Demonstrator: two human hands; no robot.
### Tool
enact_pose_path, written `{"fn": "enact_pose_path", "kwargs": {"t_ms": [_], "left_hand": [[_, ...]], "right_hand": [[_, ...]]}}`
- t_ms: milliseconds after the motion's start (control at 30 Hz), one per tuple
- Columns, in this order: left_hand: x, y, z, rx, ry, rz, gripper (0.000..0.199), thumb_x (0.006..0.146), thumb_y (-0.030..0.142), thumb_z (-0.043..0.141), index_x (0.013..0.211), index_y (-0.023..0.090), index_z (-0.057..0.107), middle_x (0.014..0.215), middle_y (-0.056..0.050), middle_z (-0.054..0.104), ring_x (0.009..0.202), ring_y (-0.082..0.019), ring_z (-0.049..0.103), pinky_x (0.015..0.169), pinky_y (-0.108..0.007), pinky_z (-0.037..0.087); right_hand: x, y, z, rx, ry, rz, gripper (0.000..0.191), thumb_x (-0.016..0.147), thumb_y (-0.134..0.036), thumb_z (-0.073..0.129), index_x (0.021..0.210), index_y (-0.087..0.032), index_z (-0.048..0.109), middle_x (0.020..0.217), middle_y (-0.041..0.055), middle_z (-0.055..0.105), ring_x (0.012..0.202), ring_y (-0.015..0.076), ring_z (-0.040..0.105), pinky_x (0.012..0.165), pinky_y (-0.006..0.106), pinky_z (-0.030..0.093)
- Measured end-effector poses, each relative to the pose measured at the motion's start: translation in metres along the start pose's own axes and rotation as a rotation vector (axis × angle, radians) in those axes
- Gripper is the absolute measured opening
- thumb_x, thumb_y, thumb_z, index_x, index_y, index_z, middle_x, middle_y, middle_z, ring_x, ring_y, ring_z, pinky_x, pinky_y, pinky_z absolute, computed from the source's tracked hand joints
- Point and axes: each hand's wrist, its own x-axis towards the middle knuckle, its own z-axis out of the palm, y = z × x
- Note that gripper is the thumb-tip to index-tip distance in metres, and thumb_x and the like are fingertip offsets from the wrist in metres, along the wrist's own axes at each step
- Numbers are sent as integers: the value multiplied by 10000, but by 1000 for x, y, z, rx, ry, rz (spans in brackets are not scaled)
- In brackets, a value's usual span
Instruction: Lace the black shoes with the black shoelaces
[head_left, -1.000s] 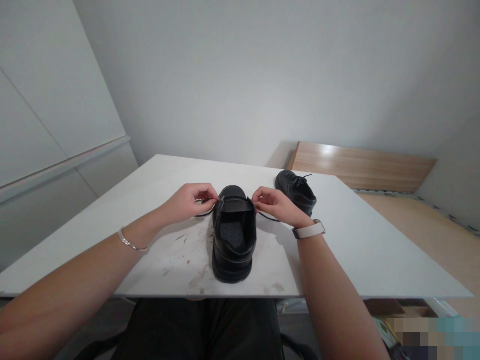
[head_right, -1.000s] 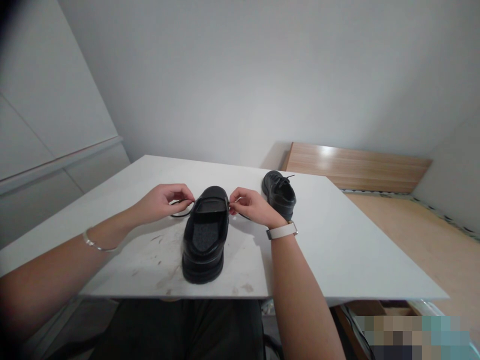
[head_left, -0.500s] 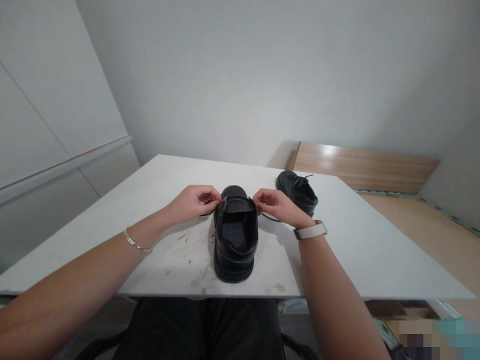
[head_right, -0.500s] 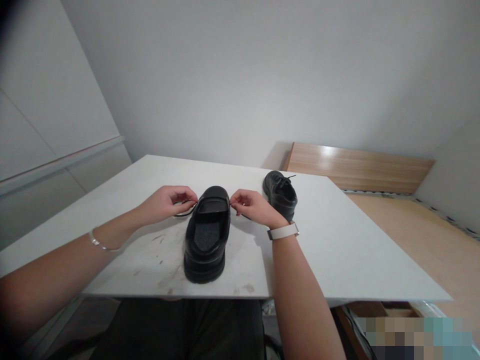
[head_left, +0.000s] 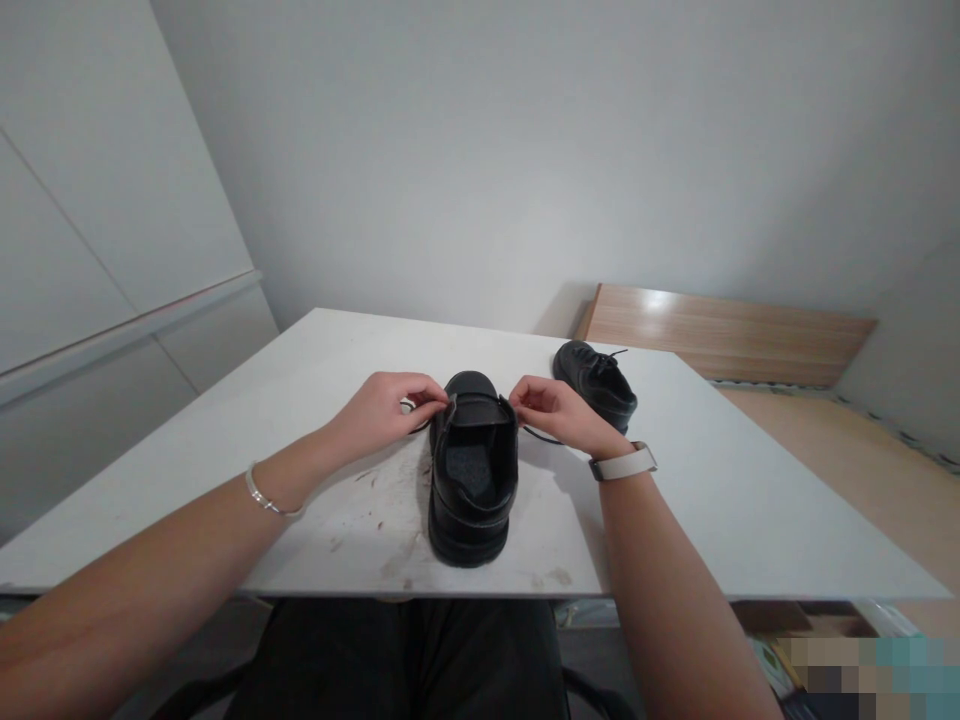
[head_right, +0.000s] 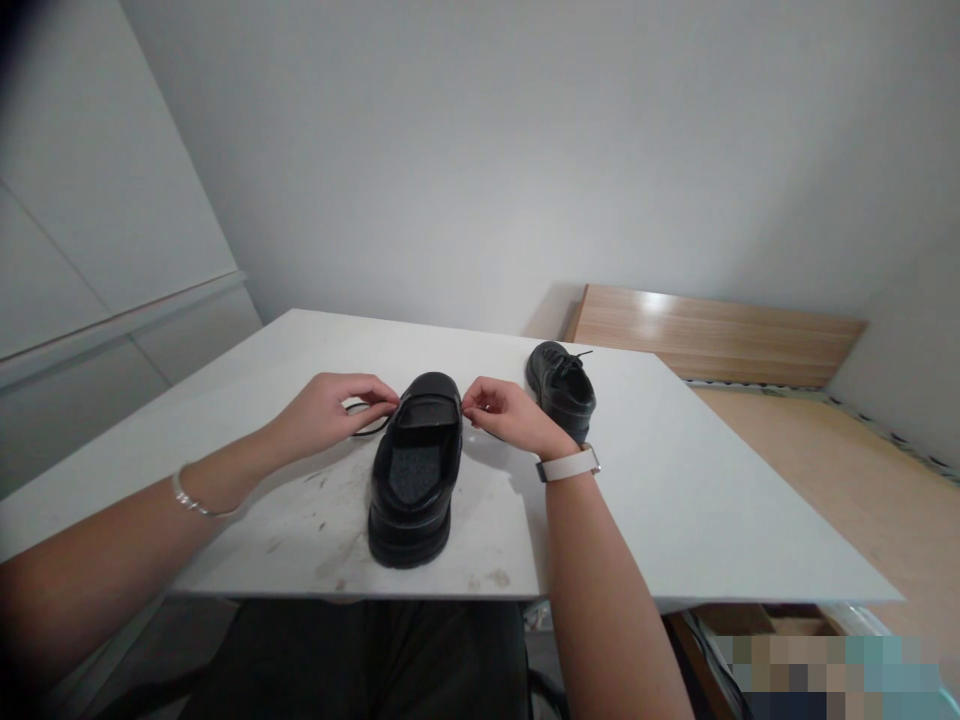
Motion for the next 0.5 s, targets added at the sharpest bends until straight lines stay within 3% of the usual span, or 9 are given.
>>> {"fn": "enact_pose_path", "kwargs": {"t_ms": [233,500], "left_hand": [[-1,0,-2,210,9,92,255,955,278,587,1167,202,707,997,-69,734,897,-199,673,835,-319,498],[0,-8,-3,317,12,210,267,974,271,578,1188,235,733,866,-63,613,823,-180,572,765,-289,459]], "right_hand": [[-1,-4,1,-6,22,-6,311,796,-434,746,837,-170,585,762,1,588,679,119,510,659,266,397],[1,-3,2,-113,59,-22,316,814,-463,714,824,-172,590,743,10,595,684,129,511,630,260,401]]}}
